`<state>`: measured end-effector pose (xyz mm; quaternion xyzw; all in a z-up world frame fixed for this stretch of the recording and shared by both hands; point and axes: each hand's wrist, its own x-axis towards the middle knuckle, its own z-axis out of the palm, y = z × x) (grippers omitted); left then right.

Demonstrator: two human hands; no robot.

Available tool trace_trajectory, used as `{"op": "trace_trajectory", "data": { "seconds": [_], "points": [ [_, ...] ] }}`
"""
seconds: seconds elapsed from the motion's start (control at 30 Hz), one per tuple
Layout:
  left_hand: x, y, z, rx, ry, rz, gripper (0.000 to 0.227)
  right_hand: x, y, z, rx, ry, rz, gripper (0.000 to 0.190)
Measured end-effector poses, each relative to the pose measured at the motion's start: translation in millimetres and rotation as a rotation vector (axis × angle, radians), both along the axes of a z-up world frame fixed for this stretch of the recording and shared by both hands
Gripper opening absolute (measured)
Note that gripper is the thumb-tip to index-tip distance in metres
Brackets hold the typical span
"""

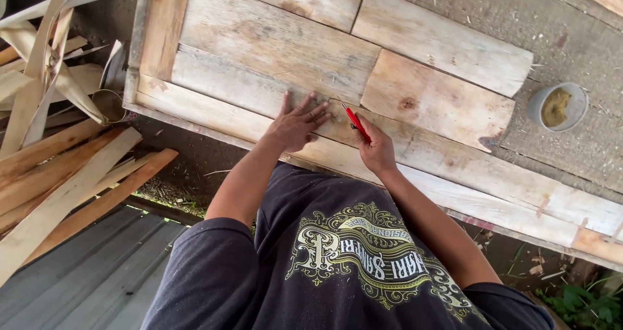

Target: The person arranges wooden planks on a workbench, uses a red utility knife to mark and trim edges, and applies a paste-like substance from a small container to the plank surfaces. The person also uses a wooden ruler to measure and align the planks before pressing them into place.

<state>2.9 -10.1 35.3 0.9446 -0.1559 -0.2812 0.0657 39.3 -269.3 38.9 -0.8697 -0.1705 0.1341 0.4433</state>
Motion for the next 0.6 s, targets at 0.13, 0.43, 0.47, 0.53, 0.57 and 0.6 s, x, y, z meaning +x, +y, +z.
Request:
{"op": "trace_trajectory", "data": {
  "seconds": [0.13, 0.43, 0.47, 0.53, 0.57, 0.6],
  "points": [
    [-1, 10, 3, -0.035, -0.005, -0.056, 0.071, 13, 73, 23, 0.036, -0.043, 0.047, 0.040],
    [-18, 28, -76, -0.154, -0.326, -0.070, 0.054, -8, 265, 40, -0.132, -0.063, 0.556, 0.038],
    [-20, 25, -79, -0.212, -0.408, -0.047, 0.065, -15, 277, 26, -0.169, -0.060, 0.567, 0.040],
    [-20, 27, -78, -0.268, -0.491, -0.031, 0.078, -23, 295, 11, -0.205, -0.060, 0.572, 0.042],
    [-18, 30, -75, -0.362, -0.434, -0.037, 0.073, -24, 300, 9, -0.227, -0.089, 0.579, 0.042],
    [-16, 31, -71, -0.453, -0.374, -0.044, 0.069, -25, 304, 7, -0.250, -0.117, 0.586, 0.042]
  ]
}}
